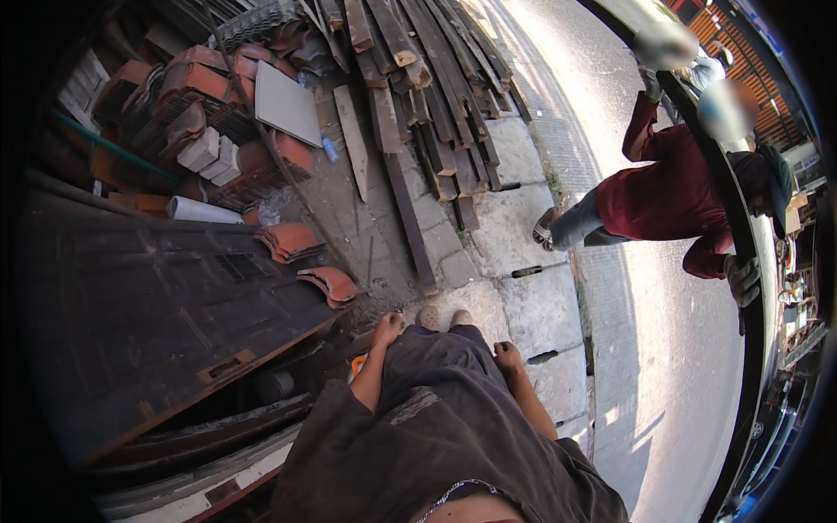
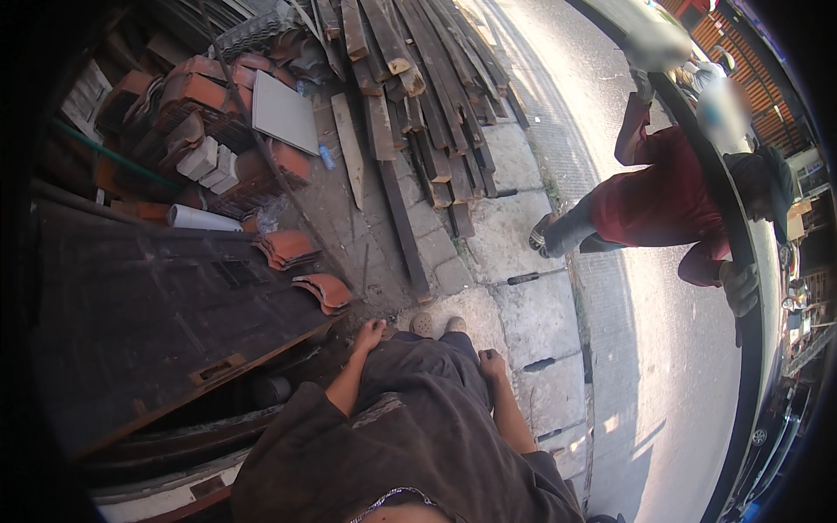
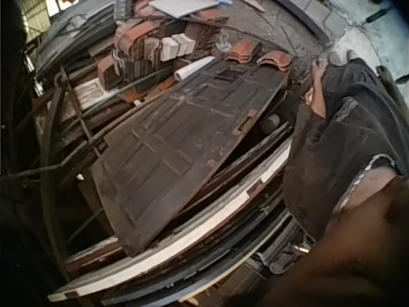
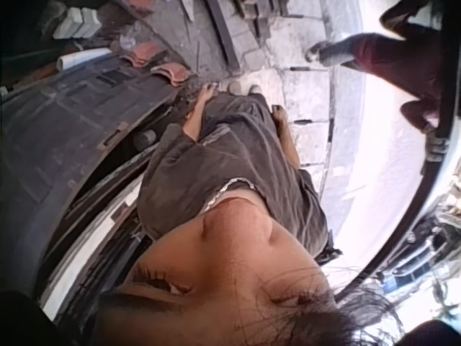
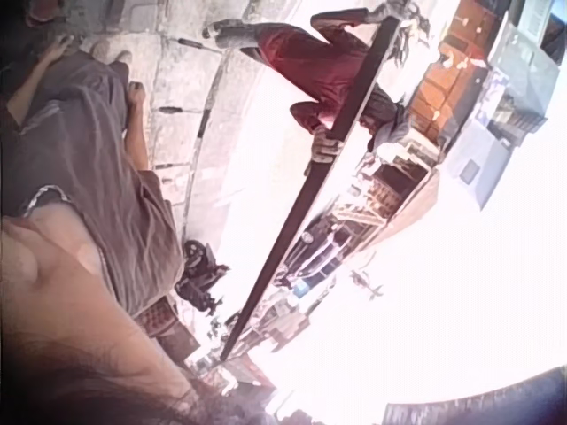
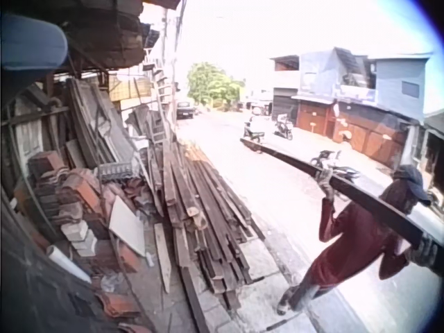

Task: The person sits on the floor and uses a hammer to drive a nail into a metal rod. After finishing, the person stands, walks through a cluttered workshop, and picks up two long wooden planks from a stack outside.

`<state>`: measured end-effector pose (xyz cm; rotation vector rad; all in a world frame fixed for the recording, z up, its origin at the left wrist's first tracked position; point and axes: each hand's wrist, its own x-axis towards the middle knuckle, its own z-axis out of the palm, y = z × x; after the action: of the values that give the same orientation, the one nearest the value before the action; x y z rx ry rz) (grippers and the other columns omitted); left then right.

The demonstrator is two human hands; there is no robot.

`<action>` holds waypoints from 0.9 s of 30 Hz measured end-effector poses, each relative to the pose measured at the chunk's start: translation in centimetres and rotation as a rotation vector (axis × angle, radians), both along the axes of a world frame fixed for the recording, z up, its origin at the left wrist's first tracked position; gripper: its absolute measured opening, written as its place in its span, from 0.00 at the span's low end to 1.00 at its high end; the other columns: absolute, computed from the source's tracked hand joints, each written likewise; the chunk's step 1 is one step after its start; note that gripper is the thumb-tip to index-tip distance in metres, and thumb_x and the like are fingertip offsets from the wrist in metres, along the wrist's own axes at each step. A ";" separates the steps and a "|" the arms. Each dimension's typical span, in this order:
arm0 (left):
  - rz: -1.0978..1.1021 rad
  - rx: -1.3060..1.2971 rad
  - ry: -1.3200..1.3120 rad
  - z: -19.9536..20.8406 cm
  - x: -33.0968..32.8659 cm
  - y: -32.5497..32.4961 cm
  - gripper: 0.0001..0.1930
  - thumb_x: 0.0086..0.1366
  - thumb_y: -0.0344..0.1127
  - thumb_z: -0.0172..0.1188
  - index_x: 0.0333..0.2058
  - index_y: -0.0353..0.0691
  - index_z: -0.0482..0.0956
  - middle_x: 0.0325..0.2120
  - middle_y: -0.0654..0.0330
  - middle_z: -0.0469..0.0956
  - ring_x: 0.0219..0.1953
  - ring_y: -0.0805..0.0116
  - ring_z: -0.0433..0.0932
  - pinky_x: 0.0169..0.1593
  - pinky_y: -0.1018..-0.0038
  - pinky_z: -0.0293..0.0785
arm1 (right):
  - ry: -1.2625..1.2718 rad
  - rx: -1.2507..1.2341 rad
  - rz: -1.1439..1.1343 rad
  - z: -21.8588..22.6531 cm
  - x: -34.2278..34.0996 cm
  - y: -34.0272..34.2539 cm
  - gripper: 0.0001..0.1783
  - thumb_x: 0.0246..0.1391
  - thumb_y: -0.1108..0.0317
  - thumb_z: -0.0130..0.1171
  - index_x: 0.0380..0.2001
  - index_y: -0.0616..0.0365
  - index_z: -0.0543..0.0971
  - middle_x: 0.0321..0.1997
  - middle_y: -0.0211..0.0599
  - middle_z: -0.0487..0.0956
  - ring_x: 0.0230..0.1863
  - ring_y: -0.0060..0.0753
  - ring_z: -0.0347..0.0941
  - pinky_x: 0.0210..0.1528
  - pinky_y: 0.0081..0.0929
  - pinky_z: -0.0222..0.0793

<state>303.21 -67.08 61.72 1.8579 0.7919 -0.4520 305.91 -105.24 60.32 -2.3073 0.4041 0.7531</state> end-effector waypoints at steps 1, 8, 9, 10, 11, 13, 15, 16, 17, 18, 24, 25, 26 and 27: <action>0.006 0.002 0.002 0.3 0.1 0.0 0.23 0.62 0.50 0.52 0.42 0.33 0.75 0.40 0.46 0.77 0.45 0.50 0.75 0.47 0.63 0.69 | -0.018 -0.006 0.015 -0.2 0.0 -0.1 0.21 0.51 0.56 0.52 0.35 0.65 0.78 0.31 0.47 0.80 0.31 0.37 0.77 0.35 0.31 0.71; -0.011 0.003 0.064 2.2 0.8 -0.3 0.24 0.63 0.50 0.51 0.45 0.32 0.74 0.42 0.46 0.76 0.46 0.50 0.74 0.48 0.64 0.69 | 0.001 0.050 -0.024 -1.4 0.0 -0.3 0.20 0.52 0.57 0.53 0.35 0.66 0.78 0.30 0.44 0.80 0.31 0.35 0.77 0.35 0.29 0.71; -0.014 0.008 0.079 2.1 0.7 -0.3 0.24 0.64 0.50 0.50 0.45 0.32 0.74 0.42 0.46 0.76 0.46 0.50 0.74 0.48 0.64 0.68 | 0.002 0.060 -0.028 -1.5 0.0 -0.2 0.20 0.52 0.57 0.53 0.36 0.66 0.78 0.30 0.44 0.80 0.31 0.35 0.77 0.35 0.29 0.71; -0.012 0.001 0.076 1.9 0.7 -0.3 0.24 0.64 0.50 0.50 0.45 0.33 0.74 0.42 0.46 0.76 0.46 0.50 0.74 0.48 0.64 0.68 | -0.004 0.053 -0.018 -1.5 0.0 -0.2 0.20 0.52 0.57 0.53 0.36 0.66 0.78 0.30 0.44 0.80 0.31 0.35 0.77 0.35 0.29 0.71; -0.010 -0.006 0.073 1.8 0.6 -0.3 0.24 0.64 0.51 0.49 0.46 0.33 0.74 0.43 0.46 0.76 0.46 0.50 0.74 0.48 0.64 0.68 | -0.010 0.045 -0.008 -1.5 -0.1 -0.2 0.20 0.52 0.57 0.53 0.36 0.66 0.78 0.30 0.44 0.80 0.31 0.35 0.77 0.35 0.29 0.72; 0.000 -0.017 0.068 0.6 0.2 0.2 0.24 0.64 0.51 0.49 0.46 0.33 0.74 0.43 0.47 0.76 0.46 0.50 0.74 0.48 0.63 0.68 | -0.021 0.035 0.015 -1.4 0.1 0.1 0.20 0.52 0.57 0.53 0.36 0.66 0.78 0.31 0.45 0.80 0.32 0.35 0.77 0.35 0.29 0.72; 0.005 -0.037 0.071 -0.1 0.1 0.4 0.24 0.64 0.51 0.50 0.46 0.33 0.74 0.43 0.47 0.76 0.46 0.50 0.74 0.49 0.63 0.68 | -0.025 0.017 0.029 -1.1 0.2 0.2 0.20 0.52 0.57 0.54 0.36 0.66 0.78 0.31 0.46 0.80 0.33 0.36 0.77 0.36 0.29 0.72; 0.007 -0.029 0.066 -0.1 0.1 0.2 0.24 0.64 0.51 0.50 0.46 0.33 0.74 0.43 0.47 0.76 0.46 0.50 0.74 0.48 0.63 0.68 | -0.026 0.006 0.030 -1.0 0.2 0.2 0.20 0.52 0.57 0.53 0.36 0.66 0.78 0.32 0.46 0.80 0.33 0.36 0.77 0.36 0.30 0.72; 0.010 -0.022 0.061 -0.1 0.0 0.0 0.24 0.64 0.50 0.50 0.46 0.33 0.74 0.42 0.47 0.76 0.46 0.50 0.74 0.48 0.63 0.68 | -0.026 -0.004 0.032 -0.8 0.1 0.1 0.20 0.52 0.57 0.53 0.36 0.66 0.78 0.32 0.46 0.80 0.33 0.36 0.77 0.37 0.30 0.72; 0.014 -0.011 0.055 -0.1 0.0 0.0 0.24 0.64 0.50 0.50 0.45 0.33 0.74 0.42 0.47 0.76 0.46 0.50 0.74 0.48 0.63 0.68 | -0.027 -0.010 0.035 -0.5 0.2 0.2 0.20 0.52 0.57 0.53 0.36 0.66 0.78 0.33 0.46 0.80 0.34 0.37 0.77 0.37 0.31 0.72; 0.010 0.004 0.036 -1.0 0.0 -0.3 0.23 0.63 0.50 0.50 0.43 0.33 0.75 0.41 0.46 0.76 0.45 0.50 0.74 0.48 0.63 0.68 | -0.001 -0.021 0.024 1.5 0.7 0.7 0.22 0.52 0.56 0.52 0.37 0.67 0.77 0.35 0.50 0.80 0.37 0.43 0.77 0.40 0.34 0.71; 0.020 -0.020 0.018 -1.6 -0.3 -0.1 0.23 0.63 0.50 0.51 0.43 0.33 0.75 0.40 0.46 0.76 0.45 0.50 0.74 0.48 0.63 0.68 | 0.023 -0.015 0.026 2.0 0.8 0.9 0.22 0.52 0.55 0.52 0.38 0.66 0.77 0.37 0.52 0.79 0.40 0.45 0.76 0.43 0.35 0.70; 0.029 -0.043 0.000 -2.1 -0.5 0.1 0.23 0.62 0.50 0.51 0.42 0.33 0.75 0.40 0.46 0.77 0.45 0.50 0.74 0.47 0.64 0.68 | 0.047 -0.007 0.028 2.5 0.9 1.1 0.23 0.52 0.54 0.52 0.39 0.66 0.77 0.39 0.53 0.78 0.43 0.47 0.75 0.46 0.36 0.68; 0.031 -0.070 -0.024 -2.6 -0.3 0.1 0.23 0.62 0.50 0.51 0.42 0.33 0.75 0.39 0.46 0.77 0.44 0.50 0.75 0.47 0.64 0.68 | 0.064 -0.003 0.021 2.6 1.1 1.0 0.24 0.52 0.53 0.52 0.39 0.65 0.77 0.40 0.55 0.78 0.46 0.50 0.74 0.49 0.37 0.67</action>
<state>302.88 -66.98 59.10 1.7807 0.7785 -0.4318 306.97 -104.22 62.97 -2.2976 0.4106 0.8391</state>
